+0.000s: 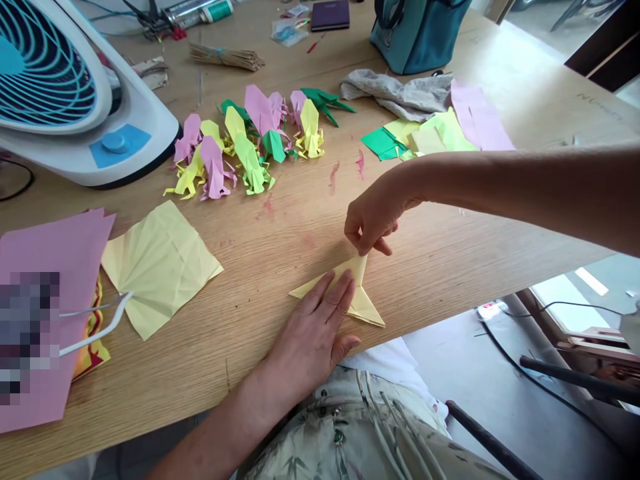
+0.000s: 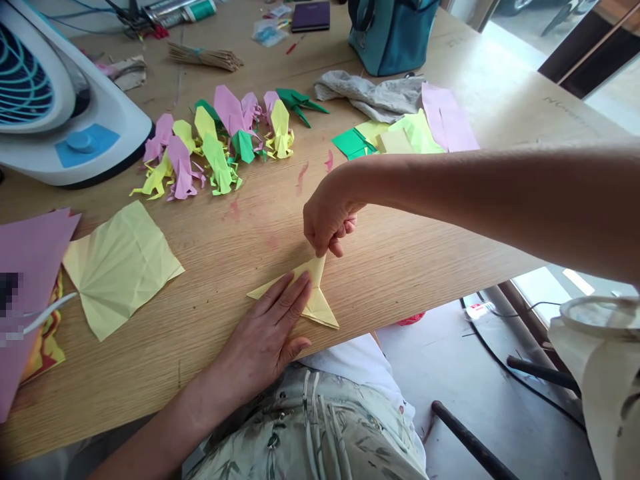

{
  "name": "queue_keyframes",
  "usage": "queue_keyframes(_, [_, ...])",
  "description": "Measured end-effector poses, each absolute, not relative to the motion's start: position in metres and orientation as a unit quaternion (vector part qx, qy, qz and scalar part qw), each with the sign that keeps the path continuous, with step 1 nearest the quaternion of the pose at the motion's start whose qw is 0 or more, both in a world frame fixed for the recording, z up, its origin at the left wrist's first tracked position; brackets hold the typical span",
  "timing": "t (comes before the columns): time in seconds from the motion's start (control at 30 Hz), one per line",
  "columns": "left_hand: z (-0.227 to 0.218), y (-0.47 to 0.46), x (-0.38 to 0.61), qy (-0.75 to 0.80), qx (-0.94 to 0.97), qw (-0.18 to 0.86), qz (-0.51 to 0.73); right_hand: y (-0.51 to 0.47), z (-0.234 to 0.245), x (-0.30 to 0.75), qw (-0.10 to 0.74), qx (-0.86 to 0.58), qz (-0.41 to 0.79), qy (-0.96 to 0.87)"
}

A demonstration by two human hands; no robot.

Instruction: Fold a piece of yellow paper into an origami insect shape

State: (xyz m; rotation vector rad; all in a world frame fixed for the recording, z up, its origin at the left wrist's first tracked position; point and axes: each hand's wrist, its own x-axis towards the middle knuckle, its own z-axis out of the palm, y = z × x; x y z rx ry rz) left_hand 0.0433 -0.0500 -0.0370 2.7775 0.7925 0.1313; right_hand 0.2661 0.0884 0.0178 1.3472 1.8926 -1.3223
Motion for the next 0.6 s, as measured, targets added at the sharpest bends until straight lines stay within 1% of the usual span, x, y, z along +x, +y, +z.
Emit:
queue_keyframes(0.07, [-0.036, -0.049, 0.044, 0.268, 0.956, 0.115, 0.039, 0.088, 0.023, 0.274, 0.215, 0.514, -0.467, 0.687])
queue_keyframes(0.17, [-0.033, -0.049, 0.044, 0.265, 0.958, 0.101, 0.033, 0.081, 0.034, 0.288, 0.137, 0.574, -0.411, 0.695])
queue_keyframes(0.23, [-0.031, -0.049, 0.045, 0.262, 0.960, 0.093, 0.029, 0.068, 0.039, 0.296, 0.091, 0.553, -0.372, 0.740])
queue_keyframes(0.3, [-0.030, -0.049, 0.044, 0.260, 0.961, 0.090, 0.024, 0.043, 0.039, 0.296, 0.039, 0.534, -0.302, 0.789])
queue_keyframes(0.37, [-0.032, -0.051, 0.044, 0.262, 0.961, 0.089, 0.025, 0.008, 0.032, 0.286, -0.055, 0.521, -0.209, 0.826])
queue_keyframes(0.43, [-0.035, -0.054, 0.043, 0.266, 0.959, 0.088, 0.033, -0.032, 0.018, 0.268, -0.136, 0.484, -0.167, 0.848])
queue_keyframes(0.5, [-0.039, -0.057, 0.044, 0.262, 0.960, 0.079, 0.049, -0.068, -0.001, 0.245, -0.179, 0.450, -0.146, 0.863])
queue_keyframes(0.6, [-0.040, -0.061, 0.046, 0.262, 0.960, 0.068, 0.067, -0.099, -0.025, 0.215, -0.203, 0.455, -0.120, 0.859])
